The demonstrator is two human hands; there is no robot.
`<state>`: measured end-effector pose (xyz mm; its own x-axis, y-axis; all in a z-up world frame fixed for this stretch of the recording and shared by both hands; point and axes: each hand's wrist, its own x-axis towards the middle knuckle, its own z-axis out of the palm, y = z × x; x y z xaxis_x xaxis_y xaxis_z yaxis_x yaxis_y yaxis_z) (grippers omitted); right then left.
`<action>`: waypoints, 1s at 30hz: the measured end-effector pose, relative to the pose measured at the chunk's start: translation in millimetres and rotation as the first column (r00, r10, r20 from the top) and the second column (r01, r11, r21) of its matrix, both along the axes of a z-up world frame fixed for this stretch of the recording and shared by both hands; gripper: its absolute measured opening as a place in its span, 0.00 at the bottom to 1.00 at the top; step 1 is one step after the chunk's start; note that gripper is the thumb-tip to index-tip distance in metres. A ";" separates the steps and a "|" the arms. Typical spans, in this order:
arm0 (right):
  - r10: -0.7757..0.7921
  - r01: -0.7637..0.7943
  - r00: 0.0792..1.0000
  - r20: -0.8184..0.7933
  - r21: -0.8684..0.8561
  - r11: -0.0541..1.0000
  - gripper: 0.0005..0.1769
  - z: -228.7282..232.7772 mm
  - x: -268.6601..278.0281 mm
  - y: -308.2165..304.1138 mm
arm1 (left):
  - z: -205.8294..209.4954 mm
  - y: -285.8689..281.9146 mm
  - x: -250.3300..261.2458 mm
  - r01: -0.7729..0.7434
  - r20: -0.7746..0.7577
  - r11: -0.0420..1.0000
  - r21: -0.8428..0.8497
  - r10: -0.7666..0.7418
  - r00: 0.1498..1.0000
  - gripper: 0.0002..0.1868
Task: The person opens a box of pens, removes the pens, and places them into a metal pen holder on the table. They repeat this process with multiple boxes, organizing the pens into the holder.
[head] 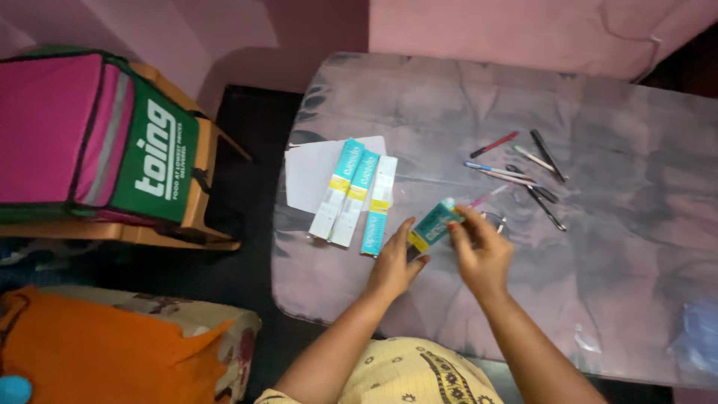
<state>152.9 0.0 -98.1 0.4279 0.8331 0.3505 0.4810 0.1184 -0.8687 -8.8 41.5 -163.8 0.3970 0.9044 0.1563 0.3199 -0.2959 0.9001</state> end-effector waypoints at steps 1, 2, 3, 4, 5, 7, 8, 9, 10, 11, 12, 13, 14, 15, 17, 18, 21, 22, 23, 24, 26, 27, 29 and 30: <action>0.000 0.005 0.995 -0.097 0.054 0.999 0.19 -7.2 0.4 5.2 | -6.6 1.1 -5.1 0.008 -0.016 0.999 -0.051 -0.008 1.000 0.43; 0.044 -0.039 0.985 -0.164 0.039 0.998 0.24 -14.7 1.0 11.4 | -11.3 2.6 -8.7 -0.021 -0.022 0.999 -0.048 0.019 1.000 0.42; 0.087 -0.083 0.969 -0.231 0.027 0.996 0.30 -23.1 2.6 19.8 | -14.1 3.7 -11.8 -0.049 -0.029 0.998 -0.044 0.047 0.998 0.41; 0.125 -0.126 0.947 -0.297 0.018 0.992 0.36 -33.8 1.2 24.6 | -15.6 3.8 -15.8 -0.075 -0.034 0.996 -0.040 0.074 0.997 0.41; 0.111 -0.146 0.965 -0.237 -0.135 0.980 0.39 -47.8 -5.8 26.0 | -15.7 5.1 -20.0 -0.084 -0.044 0.990 -0.109 0.080 0.996 0.43; 0.111 -0.145 0.988 -0.106 -0.420 0.896 0.45 -79.7 -21.0 32.0 | -14.2 14.9 -24.6 -0.093 -0.058 0.967 -0.237 0.081 0.995 0.49; 0.088 -0.188 0.964 -0.252 -0.410 0.893 0.44 -98.1 -31.0 35.9 | -15.5 17.8 -28.9 -0.047 -0.075 0.976 -0.211 0.032 0.997 0.50; 0.063 -0.229 0.918 -0.392 -0.393 0.891 0.43 -117.1 -43.8 40.8 | -19.4 21.1 -33.3 -0.001 -0.094 0.983 -0.186 -0.016 0.995 0.51; 0.038 -0.268 0.850 -0.525 -0.369 0.890 0.41 -132.9 -50.2 43.8 | -26.4 24.8 -37.8 0.045 -0.115 0.986 -0.161 -0.064 0.991 0.52; 0.023 -0.265 0.847 -0.532 -0.384 0.884 0.40 -145.1 -50.8 48.2 | -36.0 29.4 -43.3 0.054 -0.110 0.992 -0.112 -0.067 0.992 0.51; 0.007 -0.262 0.844 -0.537 -0.400 0.878 0.38 -155.0 -51.0 55.7 | -47.2 34.0 -49.2 0.063 -0.103 0.996 -0.063 -0.070 0.992 0.50; -0.009 -0.259 0.840 -0.542 -0.416 0.872 0.37 -162.1 -51.4 61.9 | -59.4 37.1 -54.5 0.072 -0.097 0.997 -0.014 -0.073 0.993 0.50; -0.019 -0.227 0.866 -0.500 -0.427 0.875 0.36 -164.9 -51.8 68.1 | -71.8 39.1 -58.2 0.055 -0.101 0.999 -0.003 -0.055 0.993 0.49; -0.031 -0.195 0.889 -0.458 -0.437 0.878 0.35 -166.3 -52.3 75.2 | -83.7 40.5 -61.7 0.037 -0.105 0.999 0.009 -0.036 0.994 0.49; -0.036 -0.105 0.958 -0.283 -0.466 0.879 0.31 -167.8 -55.5 83.9 | -101.2 43.7 -65.8 0.036 -0.103 0.999 -0.035 -0.039 0.994 0.49; -0.026 -0.047 0.989 -0.146 -0.477 0.878 0.29 -168.0 -57.0 87.3 | -106.4 45.8 -64.6 0.049 -0.096 0.995 -0.087 -0.058 0.994 0.50; -0.044 0.015 0.998 -0.043 -0.530 0.848 0.27 -169.3 -69.5 88.1 | -117.3 46.5 -58.6 0.041 -0.080 0.996 -0.076 -0.047 0.996 0.43; -0.059 0.015 0.996 -0.061 -0.557 0.831 0.27 -170.4 -75.7 84.6 | -118.9 46.3 -57.0 0.030 -0.075 0.998 -0.047 -0.034 0.997 0.40; -0.050 0.018 0.998 -0.047 -0.523 0.852 0.25 -171.5 -80.1 81.7 | -118.9 48.4 -55.9 0.025 -0.068 0.999 -0.046 -0.028 0.997 0.38; -0.042 0.020 0.999 -0.033 -0.490 0.871 0.24 -172.4 -84.6 78.0 | -117.0 49.7 -55.3 0.021 -0.061 0.999 -0.047 -0.024 0.998 0.36; -0.073 -0.010 0.985 -0.155 -0.472 0.881 0.22 -171.3 -89.0 77.4 | -110.1 50.1 -56.0 0.016 -0.091 0.996 -0.087 -0.024 0.996 0.35; -0.112 -0.043 0.951 -0.288 -0.482 0.875 0.21 -169.6 -90.0 77.2 | -106.6 47.3 -57.6 0.014 -0.127 0.992 -0.123 -0.030 0.991 0.36; -0.201 -0.114 0.847 -0.492 -0.538 0.835 0.19 -163.8 -86.1 75.7 | -99.5 43.5 -56.5 0.008 -0.143 0.987 -0.158 -0.031 0.989 0.35; -0.253 -0.158 0.788 -0.561 -0.582 0.798 0.17 -160.5 -81.1 75.0 | -97.0 39.1 -54.7 0.004 -0.124 0.988 -0.157 -0.024 0.992 0.34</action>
